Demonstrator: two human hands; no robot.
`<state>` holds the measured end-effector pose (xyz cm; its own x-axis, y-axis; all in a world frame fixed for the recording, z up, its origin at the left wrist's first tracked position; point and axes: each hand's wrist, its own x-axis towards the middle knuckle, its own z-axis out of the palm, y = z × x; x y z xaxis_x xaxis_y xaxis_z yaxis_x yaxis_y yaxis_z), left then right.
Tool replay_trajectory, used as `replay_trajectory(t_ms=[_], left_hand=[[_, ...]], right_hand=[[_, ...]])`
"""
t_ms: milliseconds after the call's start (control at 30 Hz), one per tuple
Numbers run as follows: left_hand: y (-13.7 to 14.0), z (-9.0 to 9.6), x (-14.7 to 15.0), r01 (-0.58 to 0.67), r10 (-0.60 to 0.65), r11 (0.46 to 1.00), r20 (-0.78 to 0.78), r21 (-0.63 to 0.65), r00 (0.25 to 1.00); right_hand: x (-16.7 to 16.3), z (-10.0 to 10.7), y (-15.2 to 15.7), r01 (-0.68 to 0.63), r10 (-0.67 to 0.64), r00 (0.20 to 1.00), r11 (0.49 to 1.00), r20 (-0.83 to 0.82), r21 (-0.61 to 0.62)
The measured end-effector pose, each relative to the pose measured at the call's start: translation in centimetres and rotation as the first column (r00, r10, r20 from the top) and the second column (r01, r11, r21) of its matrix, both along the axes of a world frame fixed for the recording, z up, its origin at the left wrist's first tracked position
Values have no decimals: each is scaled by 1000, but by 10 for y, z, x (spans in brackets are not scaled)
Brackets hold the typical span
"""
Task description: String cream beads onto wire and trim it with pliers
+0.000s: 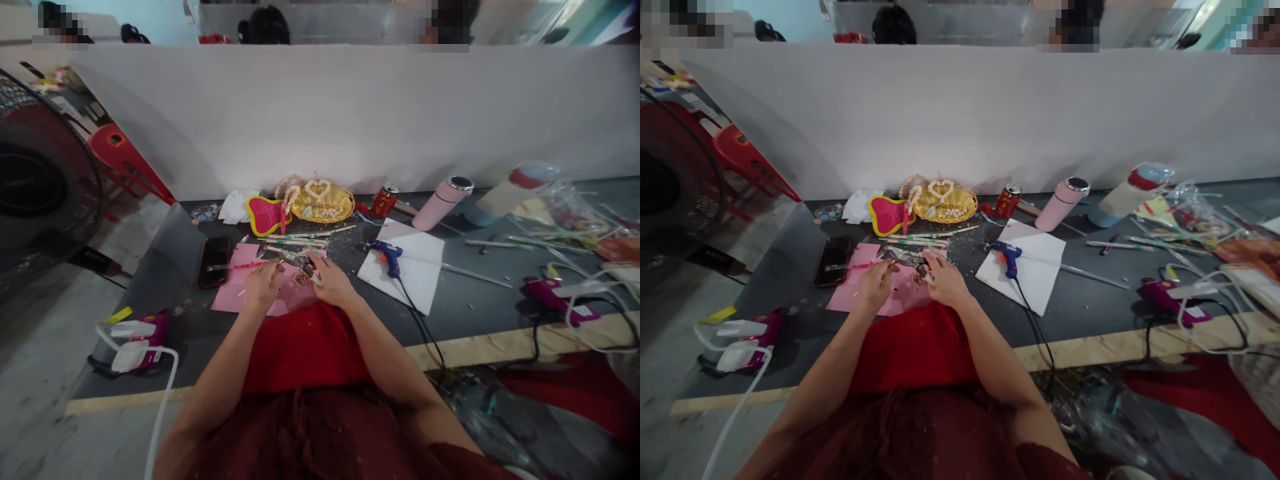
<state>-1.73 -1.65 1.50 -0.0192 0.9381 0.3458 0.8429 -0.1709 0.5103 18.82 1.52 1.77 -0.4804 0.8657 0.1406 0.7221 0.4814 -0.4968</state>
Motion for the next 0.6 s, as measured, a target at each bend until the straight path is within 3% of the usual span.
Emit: replay_trajectory(t_ms=[167,400,600], left_hand=[[0,5,2,-19,17,999,-23,-51,1000],[-2,8,1,-22,22,1000,-2,-9,1000],[-2,2,2,-35,34,999,43,24,998]], right_hand=[[1,2,-1,23,-23,1000,1000,-3,14],[-4,12,-9,91,-89,995,995,38,-41],[-3,8,-3,28,-28,999,1000,-17,-1]])
